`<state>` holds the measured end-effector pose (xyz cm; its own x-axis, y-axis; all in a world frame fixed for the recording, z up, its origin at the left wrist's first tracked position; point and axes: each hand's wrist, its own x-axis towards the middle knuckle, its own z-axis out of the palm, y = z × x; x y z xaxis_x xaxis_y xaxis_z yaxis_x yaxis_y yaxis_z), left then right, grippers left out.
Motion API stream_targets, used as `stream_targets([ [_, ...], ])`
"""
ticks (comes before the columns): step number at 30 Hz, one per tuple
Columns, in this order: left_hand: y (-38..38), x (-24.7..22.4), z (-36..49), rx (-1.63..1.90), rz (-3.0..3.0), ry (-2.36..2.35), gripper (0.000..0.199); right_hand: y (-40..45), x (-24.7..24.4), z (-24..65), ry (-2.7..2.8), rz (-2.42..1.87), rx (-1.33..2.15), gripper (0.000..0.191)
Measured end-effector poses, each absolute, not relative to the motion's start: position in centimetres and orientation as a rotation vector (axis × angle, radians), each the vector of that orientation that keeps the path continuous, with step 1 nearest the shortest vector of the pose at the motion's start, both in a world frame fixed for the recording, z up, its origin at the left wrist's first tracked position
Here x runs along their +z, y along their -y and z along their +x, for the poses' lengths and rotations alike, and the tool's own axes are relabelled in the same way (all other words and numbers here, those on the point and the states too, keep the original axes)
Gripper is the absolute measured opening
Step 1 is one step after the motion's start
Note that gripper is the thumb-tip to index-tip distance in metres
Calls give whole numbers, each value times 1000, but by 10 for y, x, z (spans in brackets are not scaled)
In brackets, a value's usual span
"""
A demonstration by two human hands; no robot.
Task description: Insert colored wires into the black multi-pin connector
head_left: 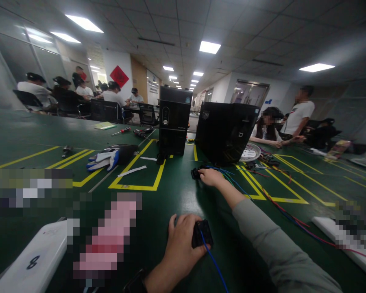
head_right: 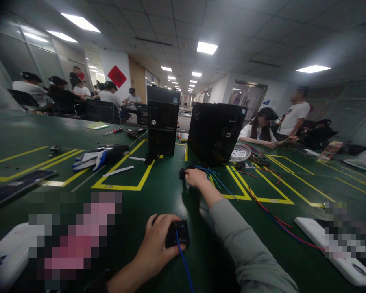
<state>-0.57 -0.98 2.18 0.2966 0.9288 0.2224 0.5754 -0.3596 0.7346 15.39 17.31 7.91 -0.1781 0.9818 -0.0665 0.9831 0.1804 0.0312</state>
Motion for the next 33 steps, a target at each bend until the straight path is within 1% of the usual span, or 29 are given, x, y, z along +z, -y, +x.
stream_targets([
  [9,9,19,-6,868,2061,-1346,44,-186,83,142,-2277,1992,-38,26],
  [16,10,19,-6,897,2072,-1336,44,-176,92,147,-2315,2025,-26,26],
  [21,11,20,-6,889,2080,-1347,44,-141,108,149,-2475,2071,113,33],
  [25,11,21,-5,888,2071,-1358,43,-83,113,153,-2653,2053,139,31],
  [27,11,21,-5,899,2067,-1358,43,-46,111,156,-2680,2025,37,34],
  [29,11,21,-5,916,2069,-1357,41,-10,105,160,-2673,1949,-142,47],
  [30,11,21,-4,927,2070,-1359,40,6,100,161,-2669,1908,-231,50],
  [31,11,20,-4,938,2069,-1363,39,21,95,162,-2666,1862,-359,47],
  [33,11,19,-3,956,2067,-1369,38,41,83,162,-2564,1842,-976,32],
])
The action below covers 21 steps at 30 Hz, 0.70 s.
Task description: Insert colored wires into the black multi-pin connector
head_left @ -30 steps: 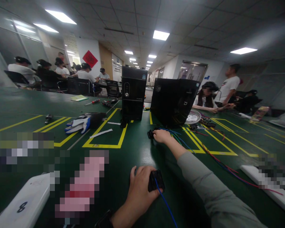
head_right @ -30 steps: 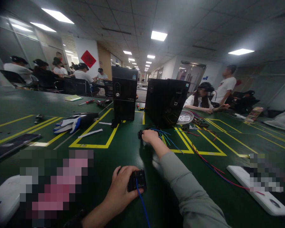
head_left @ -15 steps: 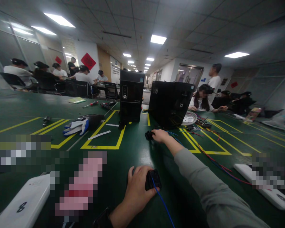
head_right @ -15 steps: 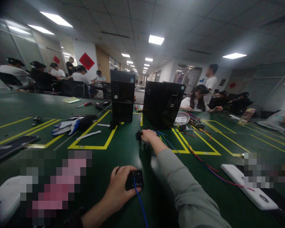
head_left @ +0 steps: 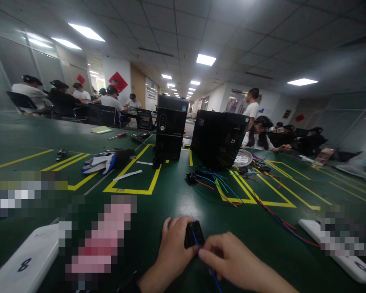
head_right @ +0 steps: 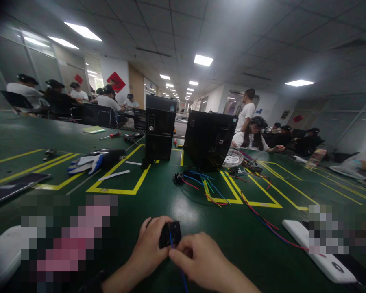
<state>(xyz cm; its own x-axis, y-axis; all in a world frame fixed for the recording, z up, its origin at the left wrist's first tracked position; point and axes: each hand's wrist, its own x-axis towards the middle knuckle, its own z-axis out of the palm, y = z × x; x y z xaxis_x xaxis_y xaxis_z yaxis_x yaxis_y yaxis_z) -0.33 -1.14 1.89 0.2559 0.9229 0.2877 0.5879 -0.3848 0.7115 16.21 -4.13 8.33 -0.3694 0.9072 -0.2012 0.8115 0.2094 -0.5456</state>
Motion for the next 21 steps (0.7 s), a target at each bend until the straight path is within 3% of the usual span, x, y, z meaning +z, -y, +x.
stream_targets([
  [2,11,18,-3,971,2064,-1373,38,51,71,160,2083,-1618,1250,22],
  [4,11,17,-2,977,2063,-1376,39,52,60,157,1915,-1607,1399,23],
  [11,9,18,-3,969,2066,-1361,37,43,49,163,1723,-1551,1147,32],
  [21,7,18,-2,988,2095,-1371,35,50,45,153,1795,-1502,1197,32],
])
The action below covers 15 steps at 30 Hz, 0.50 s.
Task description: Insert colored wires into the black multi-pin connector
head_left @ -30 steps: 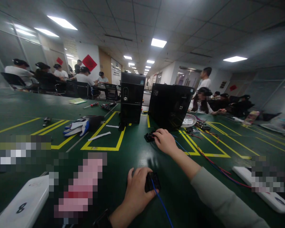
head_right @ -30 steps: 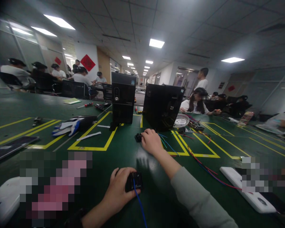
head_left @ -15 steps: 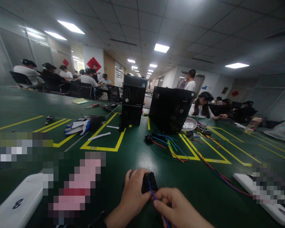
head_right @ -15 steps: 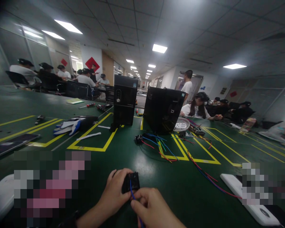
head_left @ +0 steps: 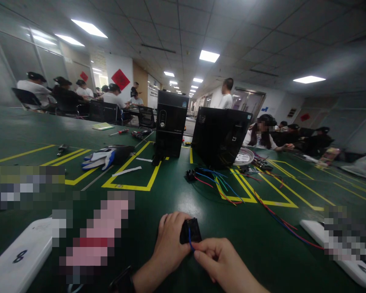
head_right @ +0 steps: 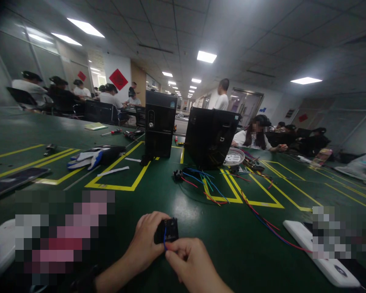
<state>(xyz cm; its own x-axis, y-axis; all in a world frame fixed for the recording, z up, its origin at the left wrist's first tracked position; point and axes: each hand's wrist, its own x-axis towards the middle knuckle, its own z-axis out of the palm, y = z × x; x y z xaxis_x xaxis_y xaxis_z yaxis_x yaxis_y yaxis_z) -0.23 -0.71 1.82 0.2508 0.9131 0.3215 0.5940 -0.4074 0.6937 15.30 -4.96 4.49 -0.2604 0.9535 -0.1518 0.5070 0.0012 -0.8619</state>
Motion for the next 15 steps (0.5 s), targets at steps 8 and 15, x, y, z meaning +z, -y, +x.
stream_targets([
  [8,9,18,-4,967,2102,-1385,39,43,65,178,2077,-1615,840,26],
  [15,8,18,-3,952,2099,-1384,39,43,64,172,1840,-1519,1029,31],
])
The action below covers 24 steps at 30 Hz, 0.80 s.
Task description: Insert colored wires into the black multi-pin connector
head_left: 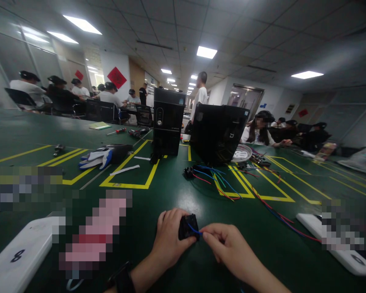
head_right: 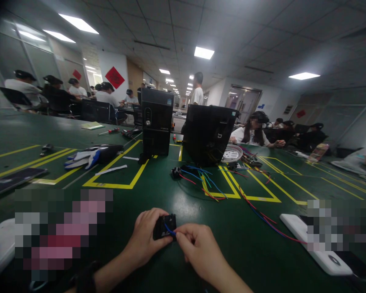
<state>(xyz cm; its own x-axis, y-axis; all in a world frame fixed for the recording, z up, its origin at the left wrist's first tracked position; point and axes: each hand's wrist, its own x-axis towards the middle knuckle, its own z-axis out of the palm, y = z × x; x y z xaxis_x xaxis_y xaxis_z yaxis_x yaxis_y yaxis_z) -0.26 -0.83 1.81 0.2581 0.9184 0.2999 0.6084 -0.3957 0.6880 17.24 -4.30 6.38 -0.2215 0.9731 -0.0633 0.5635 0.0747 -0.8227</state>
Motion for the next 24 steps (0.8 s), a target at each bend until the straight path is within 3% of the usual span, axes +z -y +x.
stream_targets([
  [6,8,17,-2,1002,2114,-1367,36,52,58,160,1848,-1460,1110,30],
  [12,7,18,-3,1002,2129,-1353,36,51,63,165,2094,-1573,922,20],
  [18,10,18,-3,973,2120,-1358,41,43,76,182,2077,-1600,857,22],
  [24,11,20,-2,977,2134,-1373,37,46,73,170,1830,-1478,1116,29],
])
